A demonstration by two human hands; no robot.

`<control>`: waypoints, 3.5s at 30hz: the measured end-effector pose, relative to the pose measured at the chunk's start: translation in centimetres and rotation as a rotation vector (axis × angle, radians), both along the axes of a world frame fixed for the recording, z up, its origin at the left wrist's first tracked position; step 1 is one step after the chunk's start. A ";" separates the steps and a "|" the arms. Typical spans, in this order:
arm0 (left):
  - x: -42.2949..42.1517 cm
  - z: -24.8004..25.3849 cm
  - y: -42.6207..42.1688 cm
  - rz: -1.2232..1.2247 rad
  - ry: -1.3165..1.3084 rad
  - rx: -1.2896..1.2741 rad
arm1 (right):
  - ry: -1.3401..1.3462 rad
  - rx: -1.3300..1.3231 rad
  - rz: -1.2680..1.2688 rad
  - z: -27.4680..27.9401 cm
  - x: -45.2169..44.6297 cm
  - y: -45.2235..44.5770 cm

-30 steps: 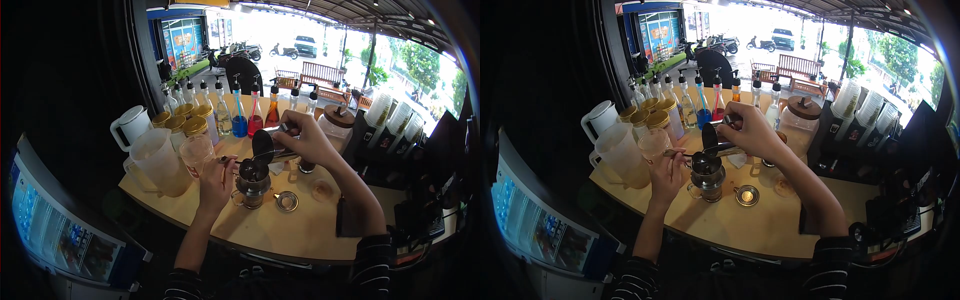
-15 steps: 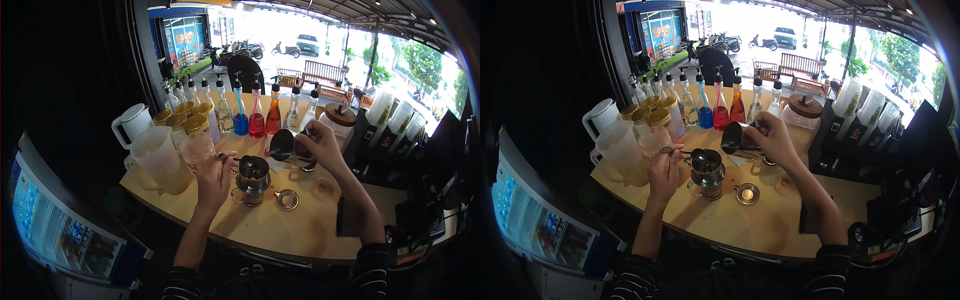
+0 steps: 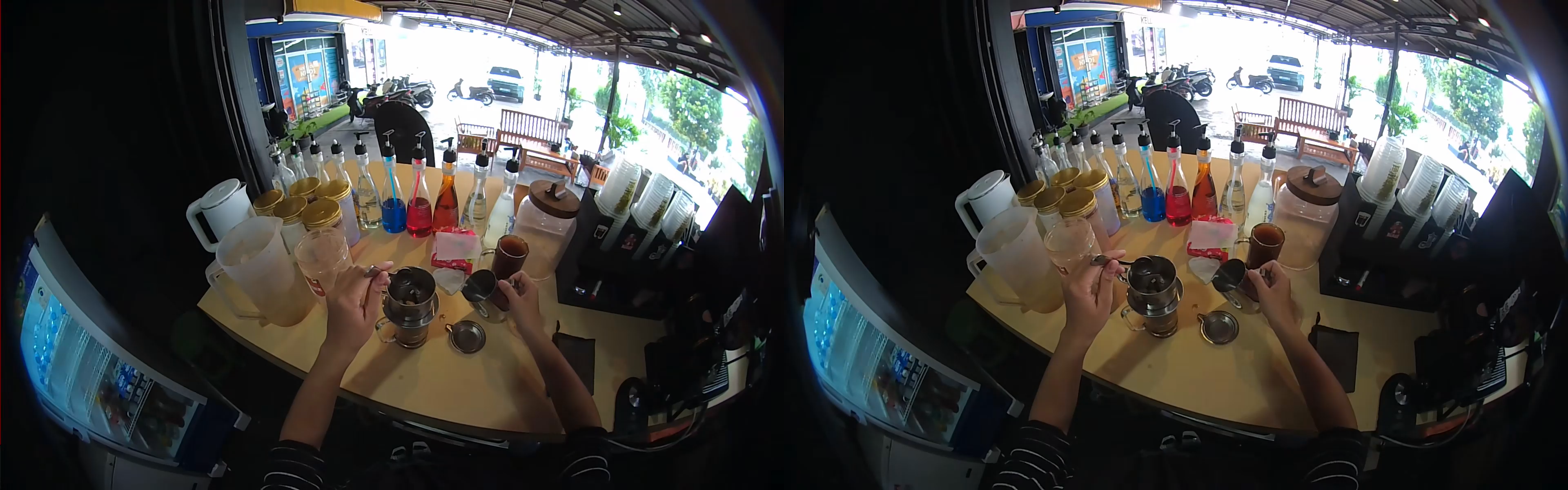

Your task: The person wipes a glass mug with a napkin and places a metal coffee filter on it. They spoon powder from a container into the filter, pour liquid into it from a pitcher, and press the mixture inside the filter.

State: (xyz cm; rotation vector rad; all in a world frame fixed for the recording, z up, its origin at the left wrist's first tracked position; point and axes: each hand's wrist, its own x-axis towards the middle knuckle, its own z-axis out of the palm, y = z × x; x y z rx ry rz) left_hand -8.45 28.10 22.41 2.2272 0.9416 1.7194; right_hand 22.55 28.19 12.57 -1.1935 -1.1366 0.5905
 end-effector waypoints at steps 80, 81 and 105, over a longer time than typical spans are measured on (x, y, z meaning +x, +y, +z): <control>0.3 -1.4 2.8 -0.262 0.076 -0.115 | -0.144 0.312 0.394 11.5 -11.9 -2.3; 0.3 -1.4 2.8 -0.262 0.075 -0.115 | -0.144 0.311 0.394 11.5 -11.9 -2.3; 2.1 -2.9 2.2 0.055 -0.040 0.001 | -0.111 0.306 0.380 11.9 -13.8 -1.2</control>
